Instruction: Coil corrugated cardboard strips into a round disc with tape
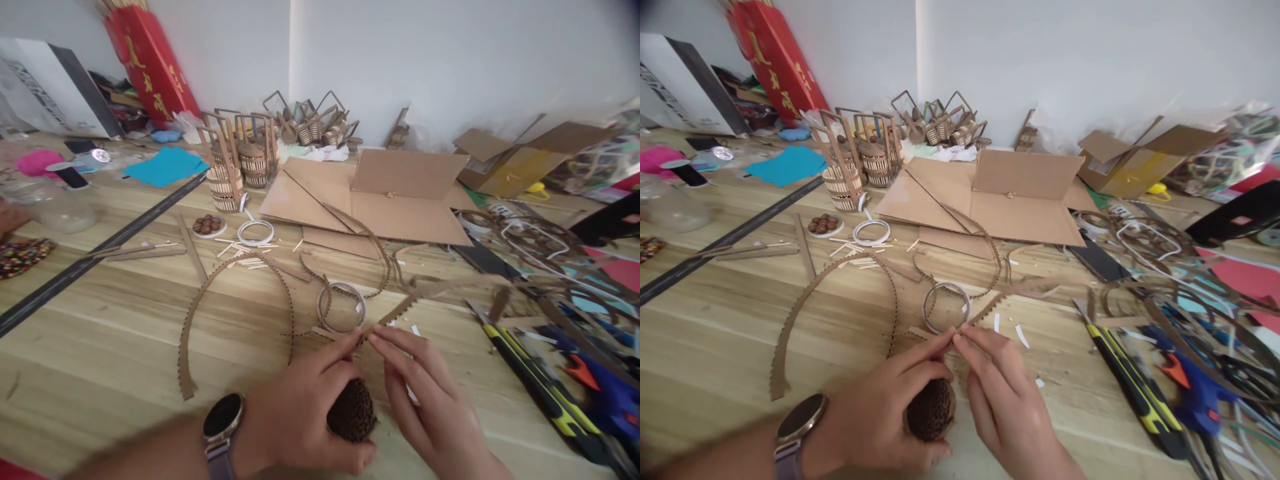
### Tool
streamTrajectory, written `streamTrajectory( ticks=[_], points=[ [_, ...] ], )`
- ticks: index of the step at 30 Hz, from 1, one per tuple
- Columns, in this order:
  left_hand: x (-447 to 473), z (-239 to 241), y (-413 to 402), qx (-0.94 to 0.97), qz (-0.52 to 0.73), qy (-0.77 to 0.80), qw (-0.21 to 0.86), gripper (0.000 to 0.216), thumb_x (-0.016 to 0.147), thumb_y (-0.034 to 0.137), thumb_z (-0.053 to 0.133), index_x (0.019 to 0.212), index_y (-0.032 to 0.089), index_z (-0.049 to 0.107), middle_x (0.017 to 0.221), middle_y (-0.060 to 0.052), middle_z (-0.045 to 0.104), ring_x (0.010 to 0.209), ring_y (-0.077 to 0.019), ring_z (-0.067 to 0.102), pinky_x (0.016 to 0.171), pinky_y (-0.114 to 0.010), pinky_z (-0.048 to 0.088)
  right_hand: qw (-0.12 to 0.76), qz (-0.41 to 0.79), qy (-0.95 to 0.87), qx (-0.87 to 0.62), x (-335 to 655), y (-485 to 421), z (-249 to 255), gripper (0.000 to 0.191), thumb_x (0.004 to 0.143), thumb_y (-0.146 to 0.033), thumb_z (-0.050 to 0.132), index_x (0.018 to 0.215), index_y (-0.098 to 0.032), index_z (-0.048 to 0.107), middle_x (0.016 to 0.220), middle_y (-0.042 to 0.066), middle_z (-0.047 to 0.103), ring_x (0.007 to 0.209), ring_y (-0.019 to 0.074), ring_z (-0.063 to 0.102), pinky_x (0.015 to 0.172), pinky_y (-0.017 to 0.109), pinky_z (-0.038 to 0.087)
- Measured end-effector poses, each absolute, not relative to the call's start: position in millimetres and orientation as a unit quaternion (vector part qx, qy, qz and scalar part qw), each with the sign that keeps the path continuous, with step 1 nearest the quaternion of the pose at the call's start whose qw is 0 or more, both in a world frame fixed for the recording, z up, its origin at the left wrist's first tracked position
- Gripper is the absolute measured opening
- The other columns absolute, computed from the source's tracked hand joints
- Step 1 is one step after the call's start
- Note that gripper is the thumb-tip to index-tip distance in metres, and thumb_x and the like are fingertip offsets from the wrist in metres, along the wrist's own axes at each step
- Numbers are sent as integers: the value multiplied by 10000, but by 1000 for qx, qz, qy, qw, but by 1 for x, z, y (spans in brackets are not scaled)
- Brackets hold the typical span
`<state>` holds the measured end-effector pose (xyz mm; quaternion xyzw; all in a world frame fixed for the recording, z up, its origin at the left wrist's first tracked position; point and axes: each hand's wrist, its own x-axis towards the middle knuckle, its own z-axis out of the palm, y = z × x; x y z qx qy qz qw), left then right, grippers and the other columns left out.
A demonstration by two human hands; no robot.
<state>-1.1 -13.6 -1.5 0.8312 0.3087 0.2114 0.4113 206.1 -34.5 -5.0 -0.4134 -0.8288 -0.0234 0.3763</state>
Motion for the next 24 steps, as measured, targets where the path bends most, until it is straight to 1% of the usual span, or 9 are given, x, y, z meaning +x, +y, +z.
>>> streamTrajectory(
  ticks=[5,7,10,13,15,16,18,21,24],
  points=[
    [-1,-2,-14,835,202,299,416,603,689,413,825,1174,118,622,1531,-189,367,1382,-321,411,1125,-384,380,358,-67,-827,-428,208,-34,-4,405,879,-36,501,1247,-181,589,1061,120,692,947,228,648,788,356,527],
    [-1,-3,-14,835,204,301,414,605,694,416,818,1184,127,613,1534,-190,357,1388,-326,400,1125,-400,377,338,-93,-820,-452,209,-33,-5,346,900,-83,512,1223,-174,596,1009,108,714,870,229,650,756,368,506],
    [-1,-4,-13,832,202,317,407,571,695,393,814,1158,124,615,1542,-201,333,1380,-335,409,1121,-409,382,288,-113,-816,-489,207,-30,-9,223,950,-192,488,1108,-153,640,847,85,735,709,227,636,639,364,477],
    [-1,-4,-13,836,190,326,398,533,698,365,811,1122,102,622,1548,-221,306,1381,-346,404,1111,-404,397,246,-101,-824,-501,205,-29,-15,295,998,-243,393,1000,-141,670,751,81,737,635,226,656,568,355,475],
    [0,-4,-13,842,186,320,392,546,700,358,812,1132,87,617,1545,-233,303,1387,-348,393,1115,-401,394,245,-89,-827,-499,203,-30,-17,318,1007,-246,370,1043,-134,665,764,84,750,599,211,673,545,339,499],
    [0,-5,-14,845,187,316,389,559,702,358,812,1146,85,612,1542,-234,313,1386,-346,397,1115,-400,393,254,-77,-827,-495,202,-31,-16,306,1005,-234,375,1095,-134,650,800,88,757,610,203,686,550,325,520],
    [1,-6,-14,849,189,309,385,571,714,368,803,1174,94,605,1525,-222,361,1376,-339,415,1118,-402,391,290,-27,-825,-484,199,-34,-12,292,985,-183,402,1198,-153,600,940,100,758,747,195,726,619,287,565],
    [1,-7,-16,852,189,308,380,563,726,383,794,1186,117,608,1486,-196,438,1358,-332,442,1117,-404,395,359,70,-802,-472,196,-38,-5,332,947,-106,422,1218,-224,573,1078,78,717,975,169,706,752,234,580],
    [1,-7,-16,851,179,312,383,593,713,390,802,1197,112,602,1511,-200,399,1365,-337,432,1113,-401,404,411,104,-763,-488,193,-39,-3,312,939,-103,440,1156,-265,595,1016,45,690,932,150,692,752,219,575]
  ],
)
